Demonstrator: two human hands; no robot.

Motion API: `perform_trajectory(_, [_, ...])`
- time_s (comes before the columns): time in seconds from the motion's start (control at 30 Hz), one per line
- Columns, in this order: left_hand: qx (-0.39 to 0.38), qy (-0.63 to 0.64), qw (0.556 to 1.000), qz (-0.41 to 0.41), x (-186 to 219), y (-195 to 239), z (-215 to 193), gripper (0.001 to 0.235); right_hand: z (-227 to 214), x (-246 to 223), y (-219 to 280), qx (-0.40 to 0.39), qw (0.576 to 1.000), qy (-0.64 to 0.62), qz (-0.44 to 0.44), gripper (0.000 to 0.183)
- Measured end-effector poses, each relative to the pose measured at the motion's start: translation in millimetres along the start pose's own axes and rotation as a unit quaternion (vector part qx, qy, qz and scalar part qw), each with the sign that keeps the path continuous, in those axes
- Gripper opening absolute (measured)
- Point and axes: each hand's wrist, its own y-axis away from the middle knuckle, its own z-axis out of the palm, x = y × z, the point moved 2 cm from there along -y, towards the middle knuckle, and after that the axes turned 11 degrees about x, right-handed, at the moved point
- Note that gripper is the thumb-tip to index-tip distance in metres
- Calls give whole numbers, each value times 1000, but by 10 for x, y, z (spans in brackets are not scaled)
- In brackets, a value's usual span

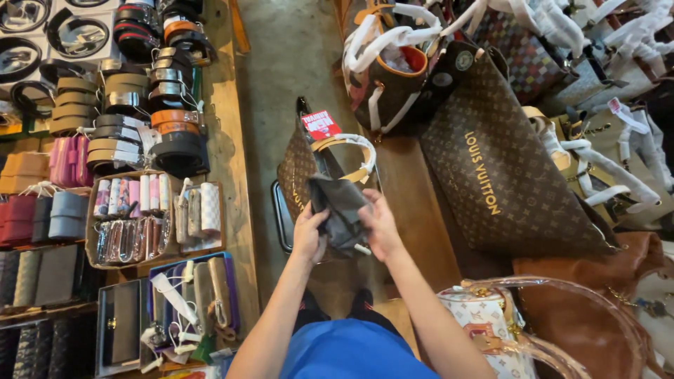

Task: The recorder is wiping down and organizing designer handbags and accessories in a retail store setting.

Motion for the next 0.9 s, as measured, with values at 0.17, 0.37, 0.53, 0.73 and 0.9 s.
perform_trajectory(0.17, [-6,-45,997,-59,29,-281,-143,46,-287,482,-103,17,977,-55,206,59])
perform_trajectory(0.37, [-30,-237,971,14,-357,-442,-149,40,-497,575,-235,165,983,-67,34,43])
perform_trajectory(0.53, [16,-465,857,222,-221,-678,271,32,-1003,350,-556,205,973,-49,-90,40])
perform_trajectory(0.73, [-9,-647,611,455,-632,-1359,897,53,-1586,521,-938,318,925,116,-173,30])
perform_trajectory(0.9, [14,-776,594,213,-904,-1759,988,57,-2161,1070,-1149,322,926,124,-156,31])
